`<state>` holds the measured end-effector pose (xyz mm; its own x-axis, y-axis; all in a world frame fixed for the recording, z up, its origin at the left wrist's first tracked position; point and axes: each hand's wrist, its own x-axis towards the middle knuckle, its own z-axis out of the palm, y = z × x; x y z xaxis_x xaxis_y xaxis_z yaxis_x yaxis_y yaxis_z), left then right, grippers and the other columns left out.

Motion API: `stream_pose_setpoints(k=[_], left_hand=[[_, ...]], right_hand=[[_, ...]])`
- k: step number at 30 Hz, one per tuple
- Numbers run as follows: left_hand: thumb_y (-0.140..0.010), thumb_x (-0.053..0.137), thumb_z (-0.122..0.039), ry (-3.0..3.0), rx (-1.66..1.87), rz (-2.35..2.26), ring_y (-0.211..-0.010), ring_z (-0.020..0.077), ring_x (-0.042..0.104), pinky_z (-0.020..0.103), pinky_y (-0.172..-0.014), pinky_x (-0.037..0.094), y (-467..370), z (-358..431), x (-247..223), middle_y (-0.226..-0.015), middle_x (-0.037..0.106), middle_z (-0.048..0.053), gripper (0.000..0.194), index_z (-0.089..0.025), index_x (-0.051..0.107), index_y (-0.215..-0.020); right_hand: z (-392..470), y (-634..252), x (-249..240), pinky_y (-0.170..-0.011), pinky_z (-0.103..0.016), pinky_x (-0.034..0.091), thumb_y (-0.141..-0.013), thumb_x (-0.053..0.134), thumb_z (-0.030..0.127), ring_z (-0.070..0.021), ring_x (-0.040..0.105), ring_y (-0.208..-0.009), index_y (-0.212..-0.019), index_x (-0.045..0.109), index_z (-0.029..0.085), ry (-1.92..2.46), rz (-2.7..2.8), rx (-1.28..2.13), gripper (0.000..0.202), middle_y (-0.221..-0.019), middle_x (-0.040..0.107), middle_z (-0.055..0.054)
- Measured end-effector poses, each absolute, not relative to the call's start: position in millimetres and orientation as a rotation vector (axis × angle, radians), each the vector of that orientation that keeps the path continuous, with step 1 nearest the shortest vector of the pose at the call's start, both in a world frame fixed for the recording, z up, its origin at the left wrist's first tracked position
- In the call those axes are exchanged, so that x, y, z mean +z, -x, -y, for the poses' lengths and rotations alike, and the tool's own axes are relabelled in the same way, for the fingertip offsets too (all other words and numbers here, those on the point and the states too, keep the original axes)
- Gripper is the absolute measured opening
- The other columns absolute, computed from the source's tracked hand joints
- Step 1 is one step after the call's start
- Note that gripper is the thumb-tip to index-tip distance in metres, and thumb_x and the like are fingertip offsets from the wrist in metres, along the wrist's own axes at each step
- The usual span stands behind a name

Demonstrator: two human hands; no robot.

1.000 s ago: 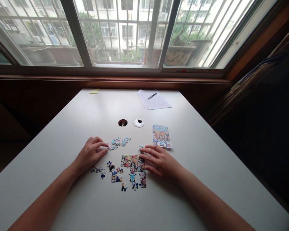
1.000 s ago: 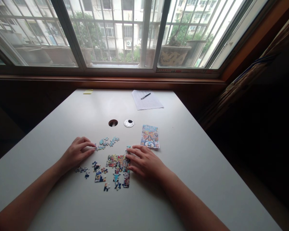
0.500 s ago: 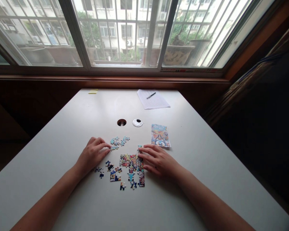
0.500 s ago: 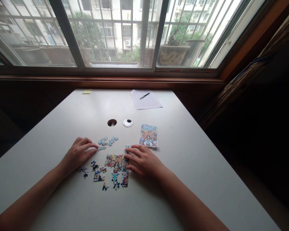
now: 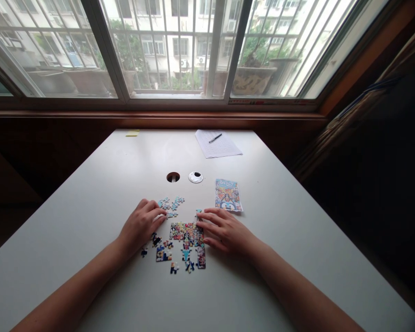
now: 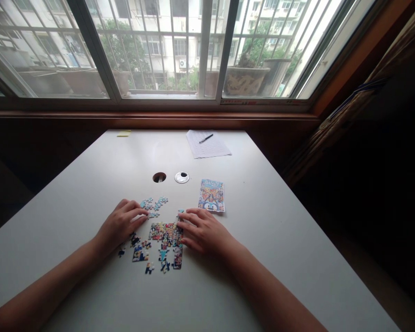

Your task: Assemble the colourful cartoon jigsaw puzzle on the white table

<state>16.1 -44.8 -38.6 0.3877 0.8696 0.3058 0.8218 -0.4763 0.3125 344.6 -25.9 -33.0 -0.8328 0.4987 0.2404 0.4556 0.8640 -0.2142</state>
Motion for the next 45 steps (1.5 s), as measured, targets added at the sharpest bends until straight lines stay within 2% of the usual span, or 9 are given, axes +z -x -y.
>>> stream_pose_setpoints(k=[13,36,45], left_hand=[[-0.098,0.058,-0.03,-2.623,0.683,-1.468,-0.096,0.024,0.053,0.038,-0.083,0.049,-30.9,35.1,-37.8,-0.095,0.066,0.006,0.018,-0.022,0.073,-0.099],[-0.097,0.061,-0.029,-2.493,0.841,-1.384,-0.093,0.021,0.052,0.034,-0.083,0.048,-14.4,32.9,-50.9,-0.094,0.066,0.005,0.015,-0.024,0.074,-0.104],[-0.097,0.061,-0.032,-2.528,0.753,-1.379,-0.095,0.0221,0.053,0.036,-0.083,0.049,-19.8,34.9,-46.9,-0.095,0.066,0.005,0.017,-0.026,0.074,-0.106]], right_hand=[[25.4,-344.9,-33.3,-0.11,-0.049,0.041,-0.1,0.051,0.046,-0.028,0.045,-0.134,-0.142,0.054,0.025,0.713,2.743,0.221,0.048,-0.146,0.055,-0.006],[25.3,-345.6,-32.1,-0.11,-0.049,0.041,-0.101,0.05,0.046,-0.0287,0.045,-0.135,-0.143,0.054,0.025,0.712,2.753,0.239,0.047,-0.147,0.054,-0.006],[25.6,-345.5,-32.2,-0.11,-0.049,0.041,-0.1,0.051,0.045,-0.0282,0.045,-0.134,-0.142,0.054,0.026,0.711,2.747,0.246,0.046,-0.147,0.054,-0.006]])
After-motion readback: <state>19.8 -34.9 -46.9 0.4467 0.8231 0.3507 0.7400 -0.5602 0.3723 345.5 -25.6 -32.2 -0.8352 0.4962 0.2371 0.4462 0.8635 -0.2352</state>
